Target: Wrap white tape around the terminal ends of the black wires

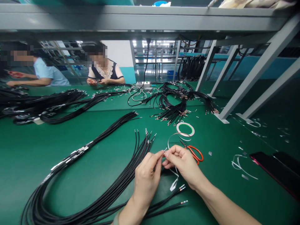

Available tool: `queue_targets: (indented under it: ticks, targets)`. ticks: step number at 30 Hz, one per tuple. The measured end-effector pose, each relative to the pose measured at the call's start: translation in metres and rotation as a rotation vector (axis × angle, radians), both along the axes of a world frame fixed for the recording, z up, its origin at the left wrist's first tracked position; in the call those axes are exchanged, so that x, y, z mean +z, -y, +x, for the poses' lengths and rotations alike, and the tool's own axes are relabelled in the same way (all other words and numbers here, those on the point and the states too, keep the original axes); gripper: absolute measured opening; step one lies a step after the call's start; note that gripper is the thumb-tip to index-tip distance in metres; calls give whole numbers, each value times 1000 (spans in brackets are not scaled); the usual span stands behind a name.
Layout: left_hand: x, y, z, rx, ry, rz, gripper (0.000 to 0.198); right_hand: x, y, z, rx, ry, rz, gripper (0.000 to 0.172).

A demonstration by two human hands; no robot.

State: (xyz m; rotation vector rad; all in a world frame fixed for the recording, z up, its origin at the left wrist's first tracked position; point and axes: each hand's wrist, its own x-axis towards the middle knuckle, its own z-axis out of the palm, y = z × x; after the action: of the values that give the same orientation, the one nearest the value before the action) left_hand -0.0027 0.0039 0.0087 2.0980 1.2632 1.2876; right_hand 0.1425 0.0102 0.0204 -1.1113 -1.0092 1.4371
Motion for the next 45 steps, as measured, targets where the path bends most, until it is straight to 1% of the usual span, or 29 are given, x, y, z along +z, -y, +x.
queue_targets:
  ticks: [5, 9, 15, 21, 31, 40, 43, 45]
  targets:
    - [1, -1, 0, 16, -16, 4, 25, -3, 0, 0, 9, 5, 40, 24]
    - [-1, -1, -1, 44, -35, 11, 25, -3, 0, 1, 20, 2, 56, 23]
    - [-7, -2, 0, 30, 16, 36, 21, -1, 0, 1, 10, 12, 44, 23]
    - [-9, -2, 0, 24, 15, 41, 24, -2, -1, 1, 10, 16, 40, 22]
    - [-3, -2, 0, 7, -42, 96, 24, -2, -2, 2, 17, 9, 26, 20]
    - [-4, -2, 0, 11, -51, 95, 27, -3, -1, 1, 34, 12, 36, 18]
    - [-6, -2, 0, 40, -39, 66, 28, -1, 0, 2, 52, 61, 83, 15]
    - [-7, -3, 0, 70, 6, 11, 27, 0, 3, 2, 17, 167, 185, 12]
